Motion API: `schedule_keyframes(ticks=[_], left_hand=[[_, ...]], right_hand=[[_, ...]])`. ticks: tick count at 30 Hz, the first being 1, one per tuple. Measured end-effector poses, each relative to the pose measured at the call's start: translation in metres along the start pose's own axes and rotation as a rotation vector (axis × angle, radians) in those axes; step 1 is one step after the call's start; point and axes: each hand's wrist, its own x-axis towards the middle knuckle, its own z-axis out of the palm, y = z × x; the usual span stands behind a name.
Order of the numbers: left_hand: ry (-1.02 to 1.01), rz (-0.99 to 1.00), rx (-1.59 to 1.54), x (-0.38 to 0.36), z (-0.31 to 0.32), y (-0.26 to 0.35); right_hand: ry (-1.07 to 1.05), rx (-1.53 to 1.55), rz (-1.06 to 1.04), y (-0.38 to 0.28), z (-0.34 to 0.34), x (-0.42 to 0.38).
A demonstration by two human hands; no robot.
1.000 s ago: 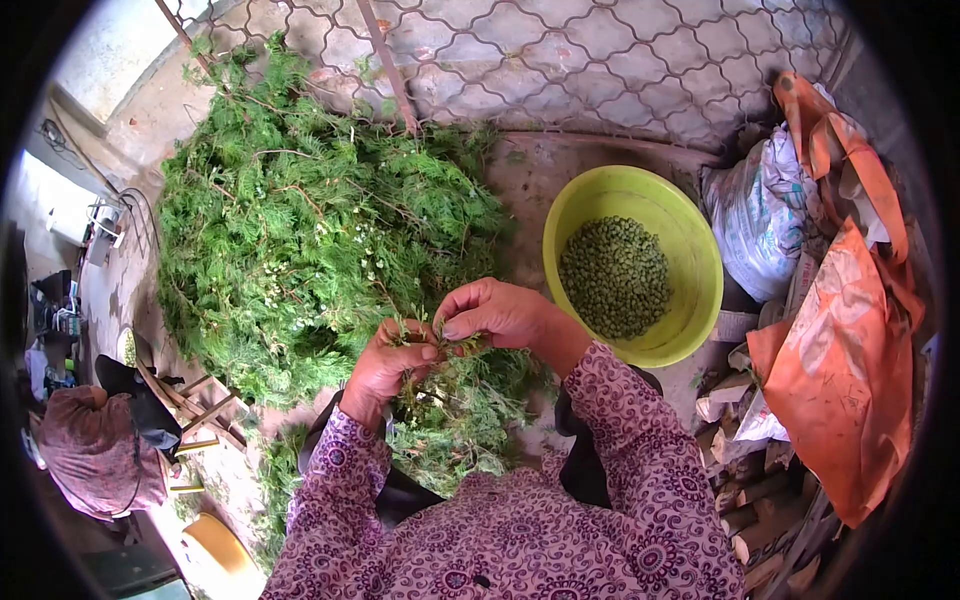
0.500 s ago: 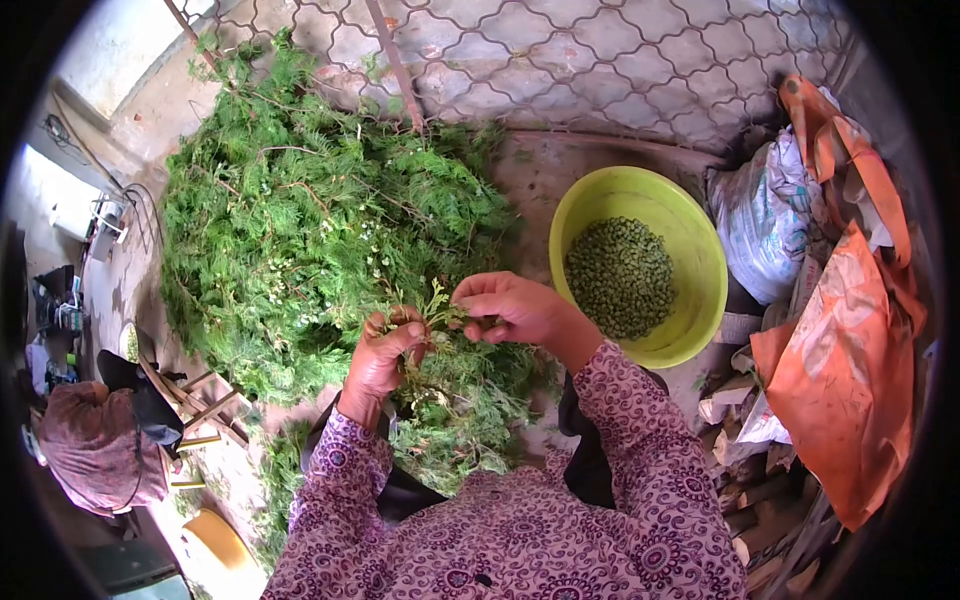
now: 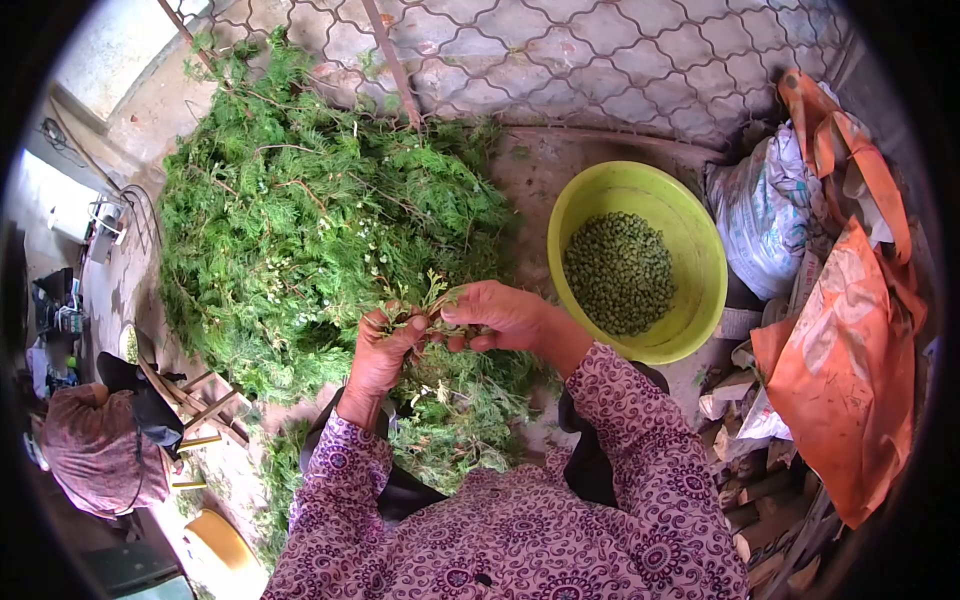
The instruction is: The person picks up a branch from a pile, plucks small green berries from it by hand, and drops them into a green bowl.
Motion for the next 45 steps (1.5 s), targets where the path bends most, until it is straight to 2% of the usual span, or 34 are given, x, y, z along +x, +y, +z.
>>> schedule_keyframes(ticks=[2,6,8,11,17,18,20,23,24,27,31,33,38,41,43,44,45], left_hand=[[0.007,0.009,-0.014,0.0,0.002,0.001],[-0.007,0.01,0.086,0.0,0.0,0.0],[0.002,0.008,0.1,0.0,0.0,-0.001],[0.017,0.014,0.111,0.001,0.003,0.0],[0.037,-0.124,-0.001,0.002,0.002,-0.002],[0.034,-0.131,-0.035,-0.001,0.004,-0.001],[0.038,-0.188,-0.073,-0.005,0.004,0.0],[0.078,-0.103,-0.177,-0.003,-0.004,0.002],[0.039,-0.083,-0.322,0.002,-0.02,-0.005],[0.005,-0.068,-0.473,0.004,-0.033,-0.006],[0.023,-0.129,-0.357,-0.005,-0.02,-0.004],[0.024,-0.115,-0.329,-0.005,-0.018,-0.01],[0.026,-0.094,-0.149,-0.012,-0.02,-0.012],[0.006,-0.07,-0.135,-0.016,-0.023,-0.012],[-0.017,-0.055,-0.121,-0.019,-0.022,-0.012],[-0.016,-0.056,-0.121,-0.023,-0.021,-0.011],[0.009,-0.082,-0.158,-0.026,-0.019,-0.01]], right_hand=[[0.087,0.046,0.005,0.003,0.0,0.001],[0.045,0.019,0.03,-0.002,0.001,-0.002],[0.023,0.024,-0.026,0.003,-0.003,-0.001],[0.095,-0.089,-0.022,-0.002,0.001,-0.004],[0.19,-0.284,-0.041,-0.004,0.008,-0.007],[0.198,-0.279,-0.053,0.001,0.005,-0.006],[0.29,-0.059,-0.116,0.01,-0.002,-0.004],[0.313,-0.026,-0.255,0.005,-0.01,-0.022],[0.384,-0.056,-0.266,0.003,-0.014,-0.03],[0.377,-0.048,-0.312,0.006,-0.01,-0.043],[0.338,0.005,-0.314,0.027,0.011,-0.027],[0.324,0.055,-0.243,0.032,0.025,-0.015],[0.285,0.096,-0.221,0.042,0.035,0.001],[0.321,-0.054,-0.223,0.052,0.036,0.004],[0.507,-0.137,-0.253,0.057,0.042,0.003],[0.507,-0.136,-0.252,0.057,0.043,0.002],[0.562,-0.078,-0.348,0.054,0.041,-0.001]])
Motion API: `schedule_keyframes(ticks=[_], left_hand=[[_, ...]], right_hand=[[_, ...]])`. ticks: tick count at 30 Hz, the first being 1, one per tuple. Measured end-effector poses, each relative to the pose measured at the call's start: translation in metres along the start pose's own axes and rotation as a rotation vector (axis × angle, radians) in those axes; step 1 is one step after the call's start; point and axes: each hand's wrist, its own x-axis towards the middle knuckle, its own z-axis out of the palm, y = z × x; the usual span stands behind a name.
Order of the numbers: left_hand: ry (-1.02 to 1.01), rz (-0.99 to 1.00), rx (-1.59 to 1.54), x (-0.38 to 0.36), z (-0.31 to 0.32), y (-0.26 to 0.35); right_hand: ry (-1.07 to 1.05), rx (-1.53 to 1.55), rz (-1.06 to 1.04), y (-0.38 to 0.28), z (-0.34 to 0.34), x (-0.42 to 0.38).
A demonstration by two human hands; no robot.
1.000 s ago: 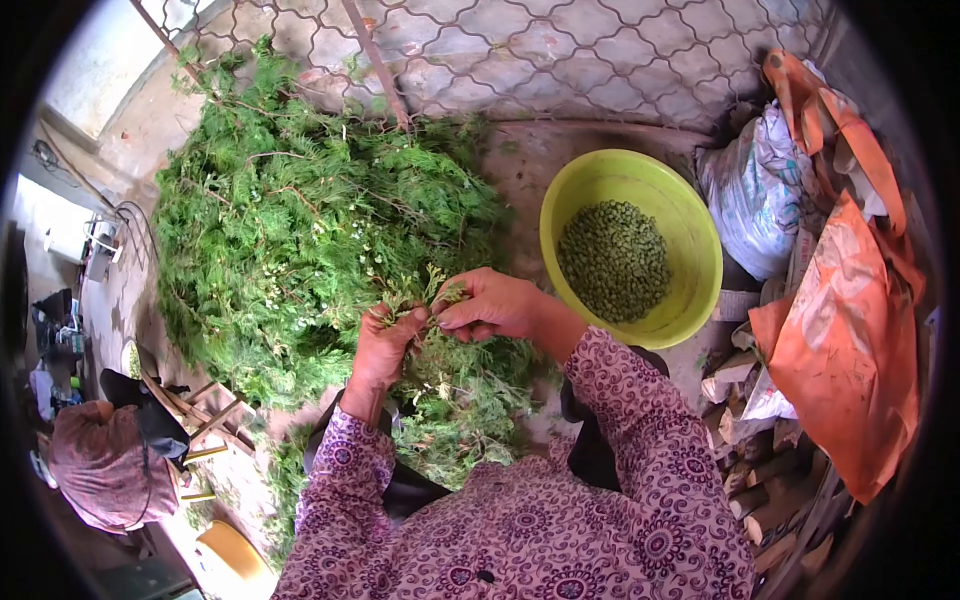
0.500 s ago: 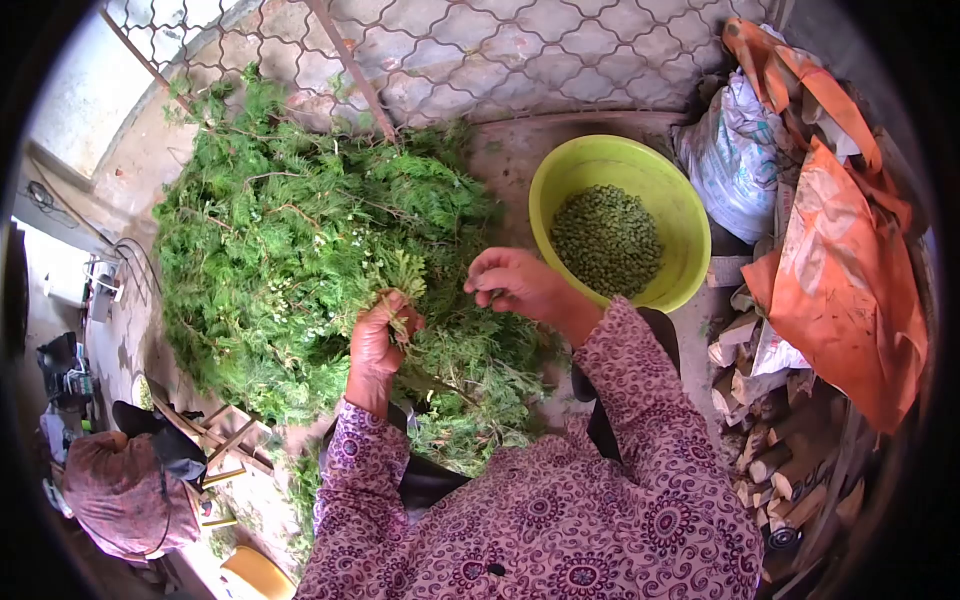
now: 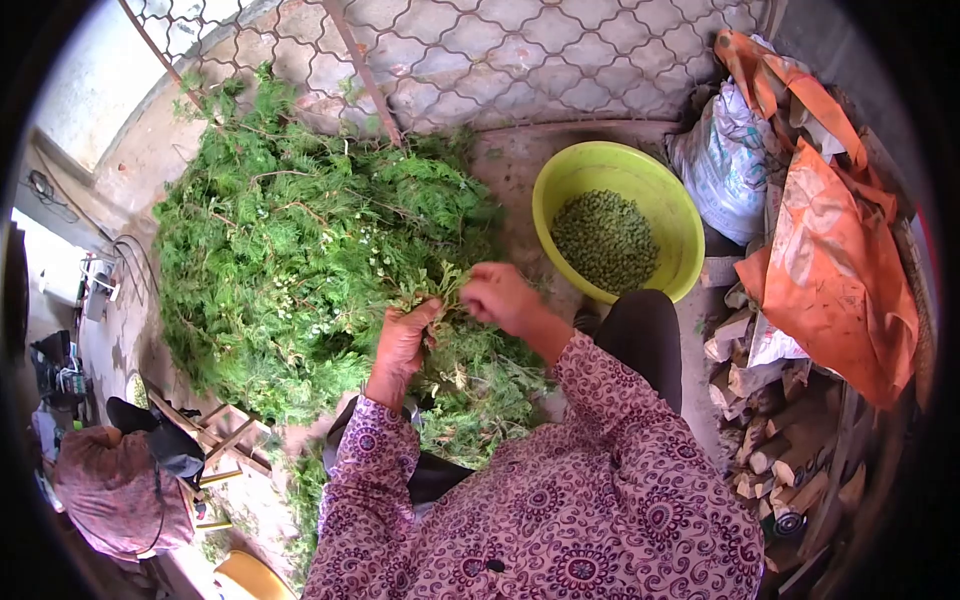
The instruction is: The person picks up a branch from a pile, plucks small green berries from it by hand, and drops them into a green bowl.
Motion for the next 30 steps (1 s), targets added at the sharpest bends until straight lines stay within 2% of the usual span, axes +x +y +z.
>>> schedule_keyframes(ticks=[1,2,3,5,6,7,9,10,12,13,14,15,16,18,19,20,22,23,25,30], left_hand=[[0.028,-0.026,-0.037,-0.003,-0.001,0.0],[0.032,-0.027,-0.034,-0.004,-0.006,0.002],[0.02,-0.022,-0.163,-0.002,-0.015,0.005],[-0.078,-0.005,-0.388,0.01,-0.043,0.007],[-0.112,0.045,-0.44,0.013,-0.052,0.007],[-0.036,0.031,-0.48,0.012,-0.052,0.011],[0.041,0.018,-0.519,0.011,-0.051,0.014],[0.077,0.032,-0.567,0.009,-0.052,0.015],[0.118,0.042,-0.607,0.005,-0.058,0.012],[0.152,0.052,-0.643,0.008,-0.065,0.006],[0.187,0.07,-0.683,0.013,-0.073,0.001],[0.19,0.071,-0.723,0.01,-0.076,-0.001],[0.2,0.079,-0.718,0.007,-0.079,-0.003],[0.254,0.083,-0.686,-0.003,-0.081,-0.009],[0.323,0.072,-0.674,-0.005,-0.087,-0.013],[0.328,0.074,-0.664,-0.003,-0.096,-0.02],[0.313,0.208,-0.627,-0.004,-0.112,-0.025],[0.294,0.173,-0.691,-0.007,-0.118,-0.022],[0.302,0.246,-0.72,-0.016,-0.116,-0.014],[0.395,0.341,-0.671,-0.042,-0.113,0.01]], right_hand=[[0.069,0.072,-0.073,-0.004,-0.004,-0.001],[0.043,0.149,-0.121,-0.015,-0.016,-0.002],[0.014,0.226,-0.17,-0.032,-0.028,-0.004],[0.246,0.194,-0.33,-0.068,-0.029,-0.02],[0.356,0.16,-0.426,-0.086,-0.03,-0.028],[0.468,0.125,-0.524,-0.099,-0.037,-0.033],[0.626,-0.202,-0.774,-0.112,-0.08,-0.029],[0.624,-0.2,-0.773,-0.118,-0.105,-0.019],[1.134,-1.554,-1.162,-0.106,-0.159,-0.002],[1.133,-1.549,-1.166,-0.081,-0.19,0.001],[1.159,-1.679,-0.822,-0.052,-0.222,0.009],[1.158,-1.779,-0.465,-0.045,-0.216,0.008],[1.147,-1.772,-0.468,-0.046,-0.213,0.01],[0.806,-1.56,-0.288,-0.047,-0.197,0.004],[0.754,-1.434,-0.398,-0.048,-0.185,0.003],[0.75,-1.423,-0.396,-0.046,-0.189,0.003],[0.523,-1.546,-0.348,-0.041,-0.194,0.003],[0.516,-1.531,-0.347,-0.04,-0.198,0.001],[0.389,-1.619,-0.223,-0.043,-0.206,-0.009],[0.328,-1.658,-0.275,-0.049,-0.2,-0.029]])
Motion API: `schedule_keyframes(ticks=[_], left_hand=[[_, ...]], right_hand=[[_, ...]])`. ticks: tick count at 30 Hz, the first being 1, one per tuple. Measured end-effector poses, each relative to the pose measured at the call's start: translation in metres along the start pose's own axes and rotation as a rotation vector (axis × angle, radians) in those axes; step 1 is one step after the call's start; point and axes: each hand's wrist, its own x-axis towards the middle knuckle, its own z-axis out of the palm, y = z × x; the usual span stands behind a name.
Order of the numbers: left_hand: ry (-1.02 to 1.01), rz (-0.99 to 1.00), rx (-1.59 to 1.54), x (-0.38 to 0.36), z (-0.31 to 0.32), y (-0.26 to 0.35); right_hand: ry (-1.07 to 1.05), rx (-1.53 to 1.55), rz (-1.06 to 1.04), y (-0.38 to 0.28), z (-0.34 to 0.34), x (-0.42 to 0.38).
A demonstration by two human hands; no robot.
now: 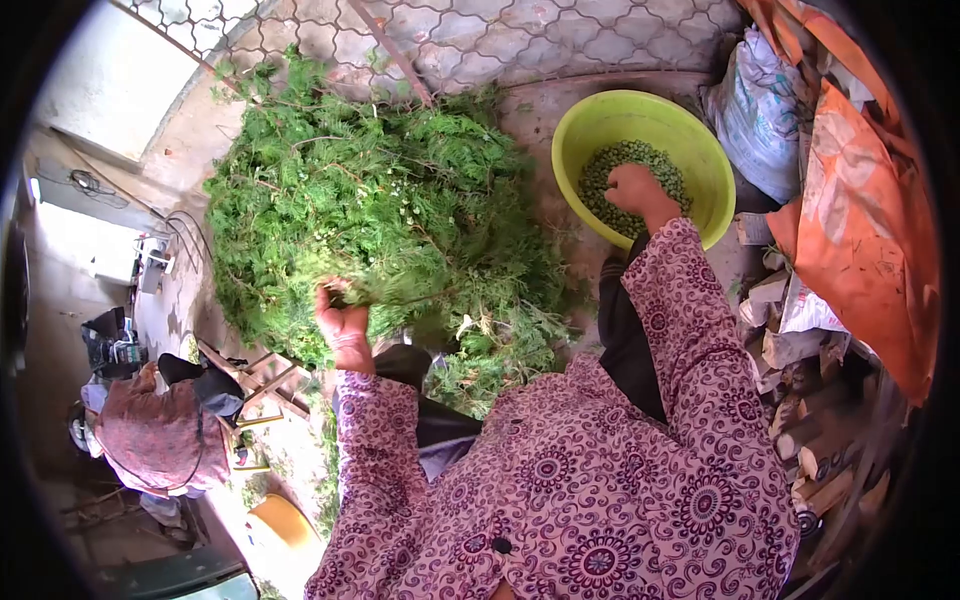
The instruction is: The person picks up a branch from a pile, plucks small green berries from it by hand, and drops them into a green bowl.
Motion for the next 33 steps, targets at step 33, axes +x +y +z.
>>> schedule_keyframes(ticks=[33], left_hand=[[-0.434,0.73,1.893,0.012,0.018,-0.006]], right_hand=[[-0.349,0.048,-0.252,-0.076,0.091,0.018]])
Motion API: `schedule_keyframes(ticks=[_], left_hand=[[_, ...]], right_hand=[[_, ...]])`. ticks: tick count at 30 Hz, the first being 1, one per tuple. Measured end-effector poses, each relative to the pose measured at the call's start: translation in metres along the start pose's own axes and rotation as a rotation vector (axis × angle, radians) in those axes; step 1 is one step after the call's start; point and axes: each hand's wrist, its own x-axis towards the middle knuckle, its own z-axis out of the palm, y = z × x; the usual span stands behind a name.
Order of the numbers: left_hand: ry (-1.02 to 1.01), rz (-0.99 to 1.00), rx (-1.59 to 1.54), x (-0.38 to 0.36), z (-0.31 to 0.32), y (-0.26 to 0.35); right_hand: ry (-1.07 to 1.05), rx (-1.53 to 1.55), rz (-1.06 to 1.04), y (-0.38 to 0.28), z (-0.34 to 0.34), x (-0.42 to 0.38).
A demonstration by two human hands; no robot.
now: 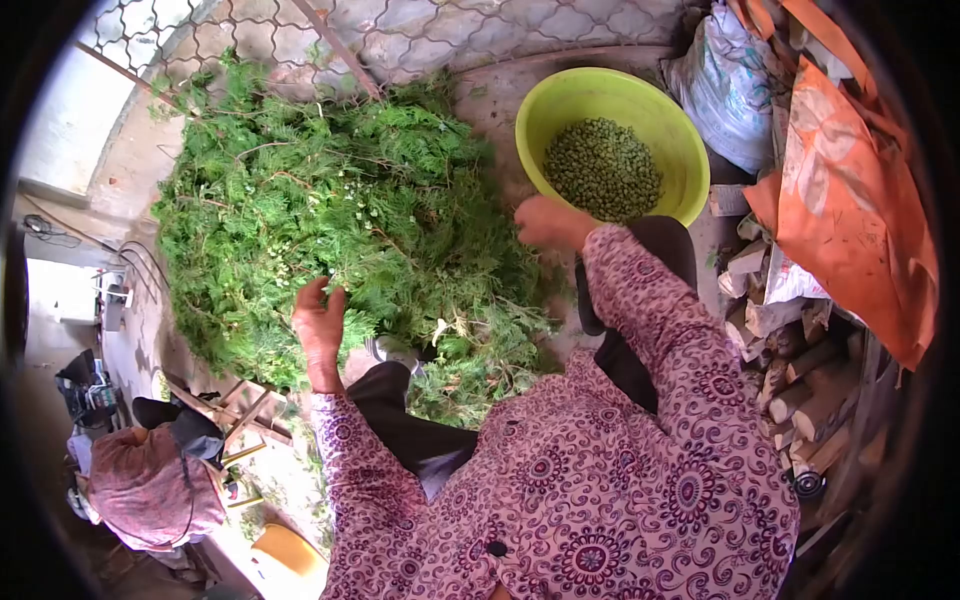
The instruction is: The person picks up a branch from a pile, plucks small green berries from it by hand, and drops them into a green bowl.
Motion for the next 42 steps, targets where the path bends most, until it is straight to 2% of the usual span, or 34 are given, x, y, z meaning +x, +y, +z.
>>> schedule_keyframes(ticks=[2,5,7,11,13,17,19,21,23,24,27,29,31,32,34,35,37,38,40,42], left_hand=[[-0.096,0.094,0.25,0.002,0.01,-0.001],[-0.077,0.128,0.099,0.017,0.006,0.018],[-0.099,0.112,0.065,0.022,0.001,0.024],[-0.08,0.101,0.043,0.027,-0.007,0.034],[-0.077,0.092,0.042,0.027,-0.01,0.034],[-0.076,0.092,0.046,0.024,-0.013,0.034],[-0.087,0.061,0.01,0.024,-0.014,0.034],[-0.086,0.054,0.004,0.024,-0.015,0.033],[-0.096,0.057,-0.011,0.024,-0.016,0.034],[-0.092,0.059,-0.013,0.024,-0.016,0.033],[-0.09,0.058,-0.031,0.022,-0.016,0.036],[-0.101,0.063,-0.017,0.021,-0.017,0.039],[-0.107,0.074,-0.008,0.018,-0.017,0.038],[-0.112,0.087,0.002,0.019,-0.016,0.038],[-0.105,0.088,0.008,0.019,-0.017,0.04],[-0.107,0.085,0.016,0.02,-0.018,0.04],[-0.112,0.082,0.016,0.021,-0.018,0.039],[-0.118,0.082,0.013,0.022,-0.018,0.038],[-0.126,0.065,0.012,0.024,-0.018,0.037],[-0.128,0.055,0.007,0.026,-0.018,0.037]], right_hand=[[-0.028,0.048,-0.037,-0.019,0.028,0.009],[-0.092,0.155,-0.129,-0.045,0.075,0.03],[-0.296,0.251,-0.024,-0.061,0.108,0.048],[-0.372,0.392,-0.003,-0.072,0.177,0.077],[-0.304,0.497,0.188,-0.083,0.196,0.085],[-0.325,0.482,0.186,-0.105,0.215,0.106],[-0.361,0.575,0.348,-0.113,0.215,0.117],[-0.343,0.536,0.355,-0.111,0.231,0.126],[-0.444,0.411,0.402,-0.104,0.237,0.131],[-0.44,0.408,0.402,-0.101,0.242,0.127],[-0.156,0.323,0.2,-0.088,0.26,0.106],[-0.187,0.405,0.144,-0.09,0.229,0.098],[-0.508,0.549,0.204,-0.092,0.212,0.102],[-0.505,0.546,0.203,-0.093,0.21,0.106],[-0.657,0.522,0.266,-0.096,0.207,0.115],[-0.657,0.522,0.264,-0.098,0.208,0.115],[-0.446,1.148,0.548,-0.108,0.21,0.111],[-0.453,1.151,0.547,-0.111,0.213,0.115],[-0.253,1.165,0.686,-0.118,0.226,0.123],[-0.249,1.18,0.68,-0.118,0.24,0.13]])
